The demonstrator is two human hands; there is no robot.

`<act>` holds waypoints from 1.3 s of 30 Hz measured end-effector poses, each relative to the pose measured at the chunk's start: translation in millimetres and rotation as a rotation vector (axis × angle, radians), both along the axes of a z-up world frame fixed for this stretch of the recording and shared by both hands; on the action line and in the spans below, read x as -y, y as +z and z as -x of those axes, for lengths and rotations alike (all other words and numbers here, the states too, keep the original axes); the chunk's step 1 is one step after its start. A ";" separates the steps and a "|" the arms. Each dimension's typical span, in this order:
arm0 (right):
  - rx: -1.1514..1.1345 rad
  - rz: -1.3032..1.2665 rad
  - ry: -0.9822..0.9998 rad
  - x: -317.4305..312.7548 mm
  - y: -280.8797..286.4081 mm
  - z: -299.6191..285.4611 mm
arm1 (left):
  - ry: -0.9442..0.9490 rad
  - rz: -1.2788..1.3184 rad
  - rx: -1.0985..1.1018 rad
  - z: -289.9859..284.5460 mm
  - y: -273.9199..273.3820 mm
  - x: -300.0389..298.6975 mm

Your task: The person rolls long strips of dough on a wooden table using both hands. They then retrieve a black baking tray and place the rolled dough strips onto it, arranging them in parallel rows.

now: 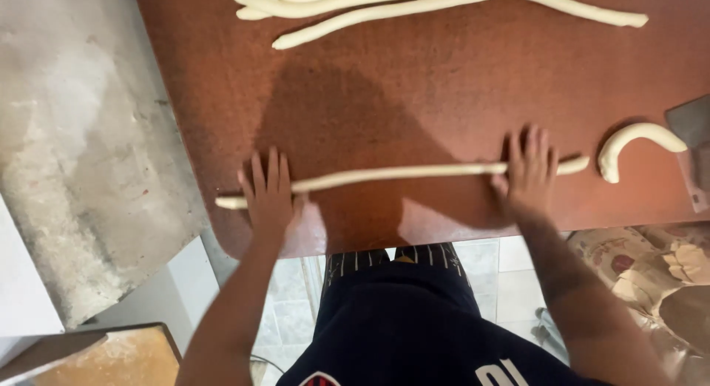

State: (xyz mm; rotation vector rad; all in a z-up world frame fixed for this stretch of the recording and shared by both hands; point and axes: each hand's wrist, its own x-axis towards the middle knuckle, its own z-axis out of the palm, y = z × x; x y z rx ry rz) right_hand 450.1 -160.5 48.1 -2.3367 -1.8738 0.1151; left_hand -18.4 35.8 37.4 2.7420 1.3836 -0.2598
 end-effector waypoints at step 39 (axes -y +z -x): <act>-0.173 0.206 0.133 -23.9 -18.4 149.5 | -0.281 0.141 0.307 -122.9 -31.4 84.4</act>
